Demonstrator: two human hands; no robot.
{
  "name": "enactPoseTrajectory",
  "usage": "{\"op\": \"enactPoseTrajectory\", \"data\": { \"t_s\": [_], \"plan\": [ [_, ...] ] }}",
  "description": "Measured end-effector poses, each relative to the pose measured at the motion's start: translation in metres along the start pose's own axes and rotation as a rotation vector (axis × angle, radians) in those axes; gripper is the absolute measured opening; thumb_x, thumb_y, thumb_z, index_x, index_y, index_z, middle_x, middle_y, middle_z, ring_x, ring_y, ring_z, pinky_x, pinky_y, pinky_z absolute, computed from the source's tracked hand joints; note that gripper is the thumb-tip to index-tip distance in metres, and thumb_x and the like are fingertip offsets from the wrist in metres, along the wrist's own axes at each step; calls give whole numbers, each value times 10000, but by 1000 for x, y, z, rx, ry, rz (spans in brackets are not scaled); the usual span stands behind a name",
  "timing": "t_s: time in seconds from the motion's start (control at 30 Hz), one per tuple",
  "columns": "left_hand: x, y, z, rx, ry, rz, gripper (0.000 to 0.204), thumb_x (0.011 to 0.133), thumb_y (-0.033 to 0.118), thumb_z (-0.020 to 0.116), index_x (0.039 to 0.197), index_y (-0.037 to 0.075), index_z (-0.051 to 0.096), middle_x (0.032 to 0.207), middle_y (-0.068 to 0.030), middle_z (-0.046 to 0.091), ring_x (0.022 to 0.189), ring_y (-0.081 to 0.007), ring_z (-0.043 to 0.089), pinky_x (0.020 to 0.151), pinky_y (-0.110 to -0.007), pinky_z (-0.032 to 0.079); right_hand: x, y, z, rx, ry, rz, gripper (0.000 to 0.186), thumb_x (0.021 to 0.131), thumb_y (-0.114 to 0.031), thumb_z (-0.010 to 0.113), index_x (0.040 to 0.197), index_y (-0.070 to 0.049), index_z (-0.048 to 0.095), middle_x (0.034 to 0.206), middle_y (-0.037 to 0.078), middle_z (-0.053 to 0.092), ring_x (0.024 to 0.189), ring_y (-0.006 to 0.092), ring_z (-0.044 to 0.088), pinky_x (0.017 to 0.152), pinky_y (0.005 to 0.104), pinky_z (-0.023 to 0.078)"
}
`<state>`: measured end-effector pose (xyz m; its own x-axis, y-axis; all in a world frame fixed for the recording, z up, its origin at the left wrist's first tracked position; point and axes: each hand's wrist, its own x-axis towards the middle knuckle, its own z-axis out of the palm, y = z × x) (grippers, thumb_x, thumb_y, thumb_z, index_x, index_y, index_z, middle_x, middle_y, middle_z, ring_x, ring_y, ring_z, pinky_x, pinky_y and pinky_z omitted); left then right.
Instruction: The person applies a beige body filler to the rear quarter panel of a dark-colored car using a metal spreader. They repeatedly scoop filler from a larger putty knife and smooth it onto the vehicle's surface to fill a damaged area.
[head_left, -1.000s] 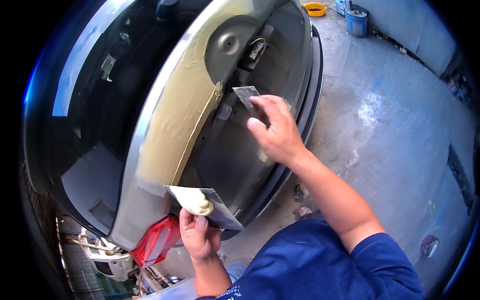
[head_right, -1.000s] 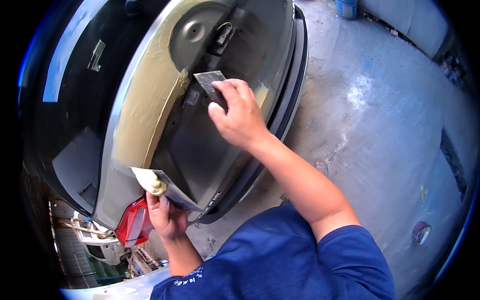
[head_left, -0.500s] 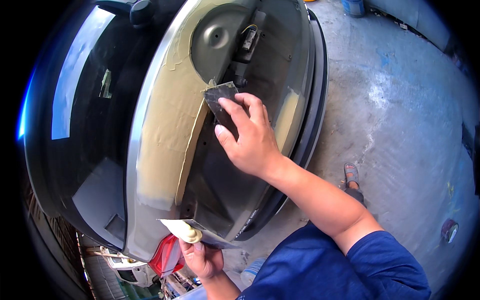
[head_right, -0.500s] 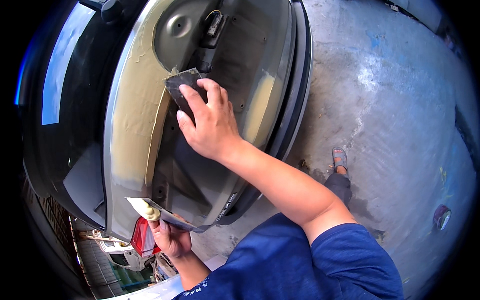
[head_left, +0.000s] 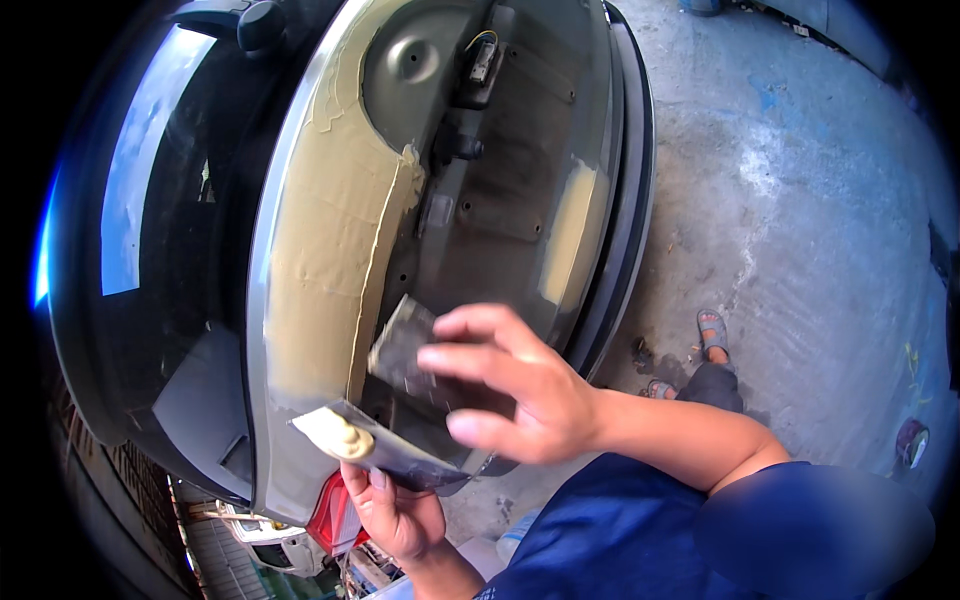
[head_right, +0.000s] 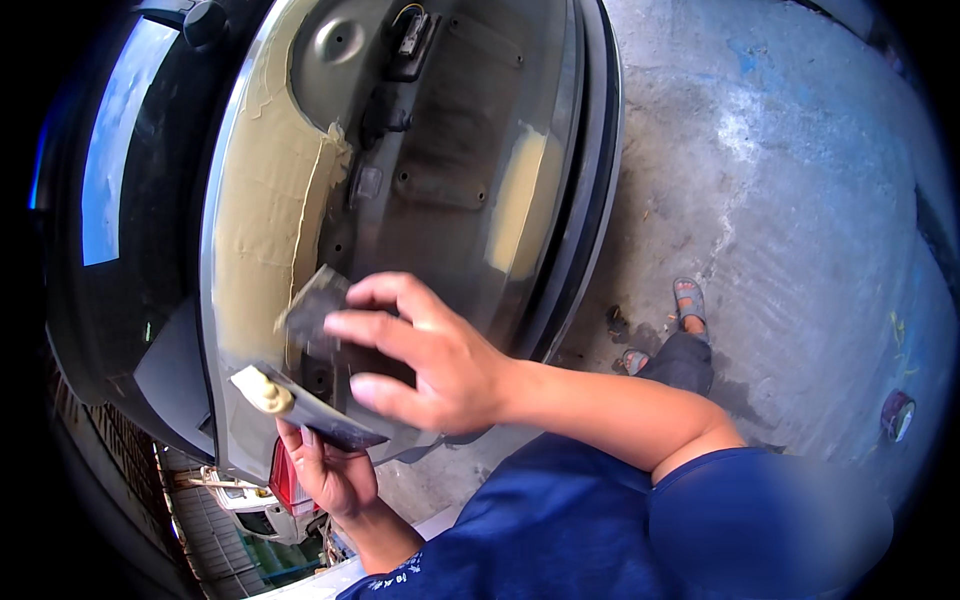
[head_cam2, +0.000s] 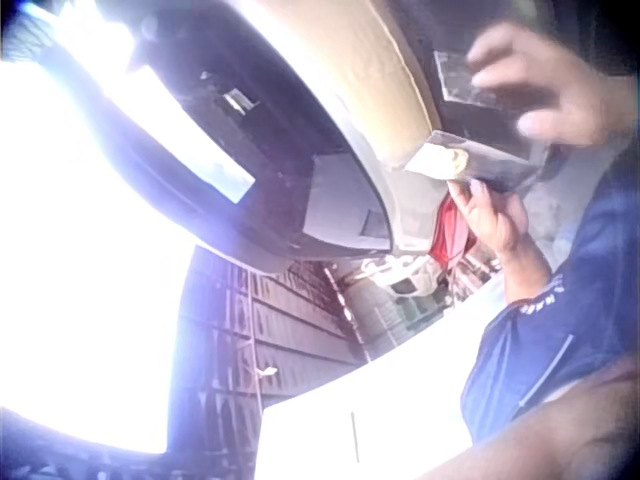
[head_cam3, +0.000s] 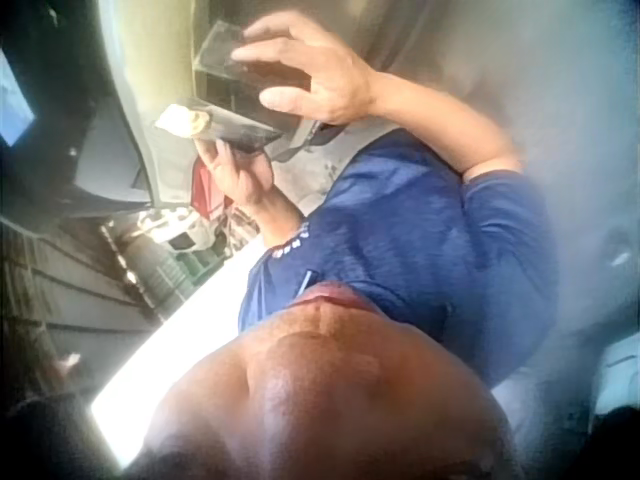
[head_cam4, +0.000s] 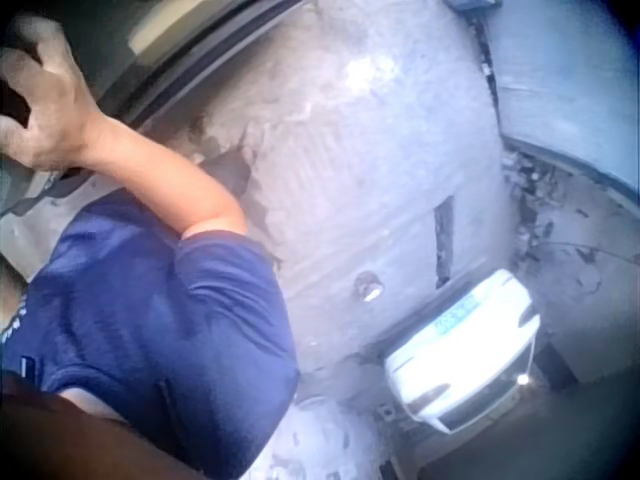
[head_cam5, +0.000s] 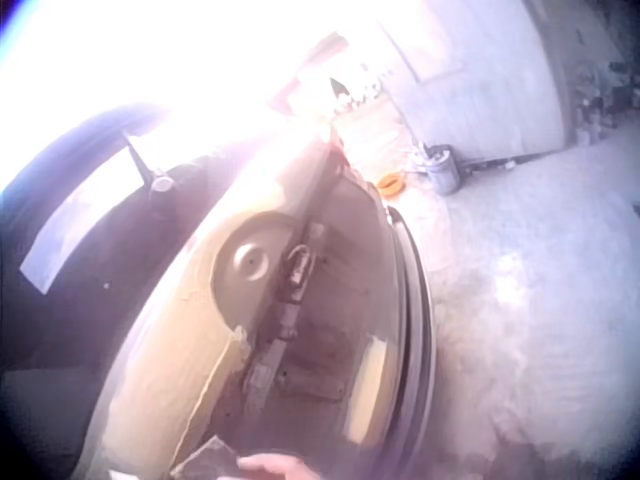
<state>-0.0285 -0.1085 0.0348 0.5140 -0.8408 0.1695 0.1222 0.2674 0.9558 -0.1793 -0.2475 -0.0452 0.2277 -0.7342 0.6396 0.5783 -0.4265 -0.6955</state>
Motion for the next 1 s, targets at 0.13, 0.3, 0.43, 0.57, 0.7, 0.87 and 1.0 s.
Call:
{"op": "enactPoseTrajectory", "data": {
  "t_s": [0.13,0.3,0.43,0.57,0.7,0.87,1.0],
  "plan": [
    [5,-1,19,-43,-92,55,429,988,60,438,1410,65,363,1387,-161,468,1252,-271,494,1077,-453,400,-19,-3,-7,359,-289,-109,482,826,-205,721,1247,-11,589,1304,204,462,1166,324,500,986,401,407],
    [8,9,32,4,-83,183,392,1002,67,423,1392,75,388,1369,-160,495,1204,-267,542,1028,-464,455,-39,22,-20,-319,-159,-67,446,747,-163,744,1164,-49,633,1277,195,486,1143,369,506,966,452,417],
    [6,7,32,75,-5,185,428,983,30,428,1404,68,370,1378,-159,479,1237,-281,506,1043,-493,425,-31,16,-32,-476,47,105,447,774,-160,724,1183,-28,600,1275,198,482,1146,354,507,968,404,433],
    [0,3,37,69,10,114,481,951,-26,432,1418,43,339,1394,-175,453,1277,-293,469,1072,-503,392,-25,8,-40,-466,97,88,413,745,-155,730,1126,-51,608,1241,179,501,1124,352,511,962,425,426],
    [0,-3,44,53,-42,90,513,930,-57,431,1423,33,324,1398,-181,443,1281,-297,469,1078,-504,392,-18,-3,-41,-502,66,21,400,729,-142,742,1095,-45,613,1218,175,512,1097,363,528,943,444,433],
    [-4,-7,42,65,-14,38,544,912,-76,440,1428,42,316,1396,-181,443,1267,-298,487,1060,-496,422,-7,-24,-35,-582,-41,-112,425,658,-126,762,1057,-53,634,1176,169,543,1109,384,531,926,454,441],
    [-4,-10,41,43,-29,0,560,902,-78,457,1431,38,316,1370,-177,468,1236,-283,514,1047,-466,437,1,-40,-26,-606,-139,-156,452,646,-111,780,1078,-66,655,1204,170,539,1119,402,537,955,482,445]
  ]
}}
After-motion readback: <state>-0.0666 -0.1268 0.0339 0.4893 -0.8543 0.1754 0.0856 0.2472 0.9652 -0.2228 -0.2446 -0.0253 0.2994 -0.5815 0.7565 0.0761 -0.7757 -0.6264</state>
